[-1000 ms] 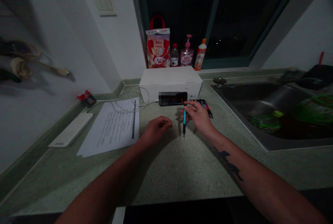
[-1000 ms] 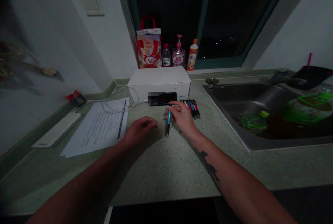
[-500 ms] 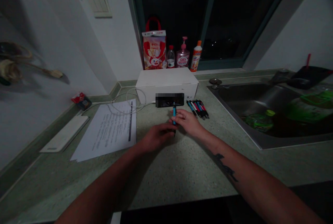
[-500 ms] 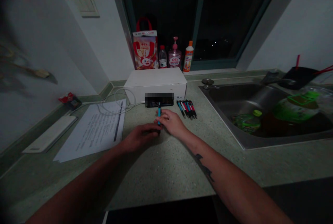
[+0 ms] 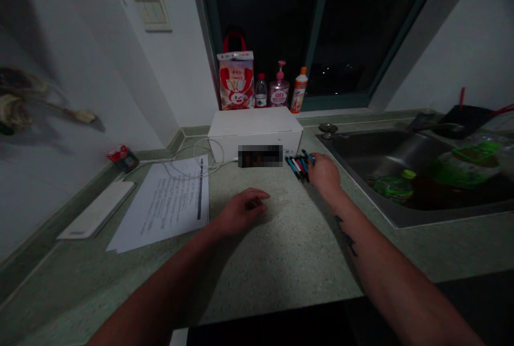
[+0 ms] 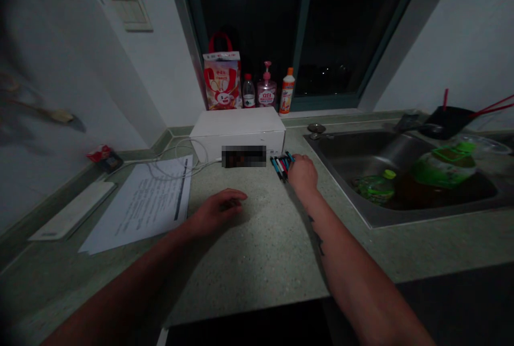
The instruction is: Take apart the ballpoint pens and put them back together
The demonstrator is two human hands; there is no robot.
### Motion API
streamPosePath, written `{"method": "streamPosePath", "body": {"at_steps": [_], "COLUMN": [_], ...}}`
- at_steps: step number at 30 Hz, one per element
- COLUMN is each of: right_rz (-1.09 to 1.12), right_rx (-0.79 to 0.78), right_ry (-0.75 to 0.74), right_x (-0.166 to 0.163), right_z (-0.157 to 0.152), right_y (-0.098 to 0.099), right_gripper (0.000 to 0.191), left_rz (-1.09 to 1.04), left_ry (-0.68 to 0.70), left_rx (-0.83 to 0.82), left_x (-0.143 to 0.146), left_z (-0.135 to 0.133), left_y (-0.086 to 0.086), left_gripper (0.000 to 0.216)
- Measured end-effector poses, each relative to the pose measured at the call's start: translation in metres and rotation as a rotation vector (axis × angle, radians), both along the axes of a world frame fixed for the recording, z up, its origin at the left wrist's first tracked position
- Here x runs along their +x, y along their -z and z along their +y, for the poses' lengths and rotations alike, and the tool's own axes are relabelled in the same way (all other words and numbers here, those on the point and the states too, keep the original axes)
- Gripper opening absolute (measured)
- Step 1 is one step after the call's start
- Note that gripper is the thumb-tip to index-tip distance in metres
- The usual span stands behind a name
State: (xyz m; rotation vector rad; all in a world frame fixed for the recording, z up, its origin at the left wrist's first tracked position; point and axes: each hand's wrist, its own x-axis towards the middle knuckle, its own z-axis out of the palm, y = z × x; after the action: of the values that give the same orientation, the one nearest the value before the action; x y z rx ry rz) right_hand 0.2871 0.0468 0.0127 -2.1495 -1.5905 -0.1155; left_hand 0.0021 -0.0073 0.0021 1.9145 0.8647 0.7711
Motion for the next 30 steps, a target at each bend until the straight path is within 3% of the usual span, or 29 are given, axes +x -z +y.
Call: {"method": "streamPosePath", "body": {"at_steps": [5,8,10,17,24,30], "right_rz": [-0.102,-0.084,-0.086,-0.112,-0.171,-0.116], "right_rx": [-0.107,-0.12,-0.18,-0.278,-0.285,-0.383], "right_ry": [0.03,0.061,0.025,0.011,0.054,0.124], "right_x": [-0.01,-0.022,-0.027,-0.024,-0.013,0.008], "right_z": [0.0,-0.001,-0.001,0.001,-0.002,-0.001], "right_y": [0.008,0.015,0.018,0.017,0.006,0.002], "right_gripper": [0.042,0.072,0.081,0.047,0.041,0.036], "left_rz": [0.006,-0.001,-0.004,-0.018,-0.005,0.017], "left_ry": [0.017,0.022,0.013,0.011,0.014,0.034], "left_rx": [0.008,0.013,0.018,0.013,0.014,0.028], "left_x": [0.001,0.001,0.001,0.001,0.0,0.001], "left_z": [-0.002,-0.002,-0.002,-0.002,-0.003,-0.004], "left_y": [0.001,0.002,0.001,0.0,0.0,-0.001], "left_gripper": [0.025,0.025,0.025,0.025,0.025,0.026]}}
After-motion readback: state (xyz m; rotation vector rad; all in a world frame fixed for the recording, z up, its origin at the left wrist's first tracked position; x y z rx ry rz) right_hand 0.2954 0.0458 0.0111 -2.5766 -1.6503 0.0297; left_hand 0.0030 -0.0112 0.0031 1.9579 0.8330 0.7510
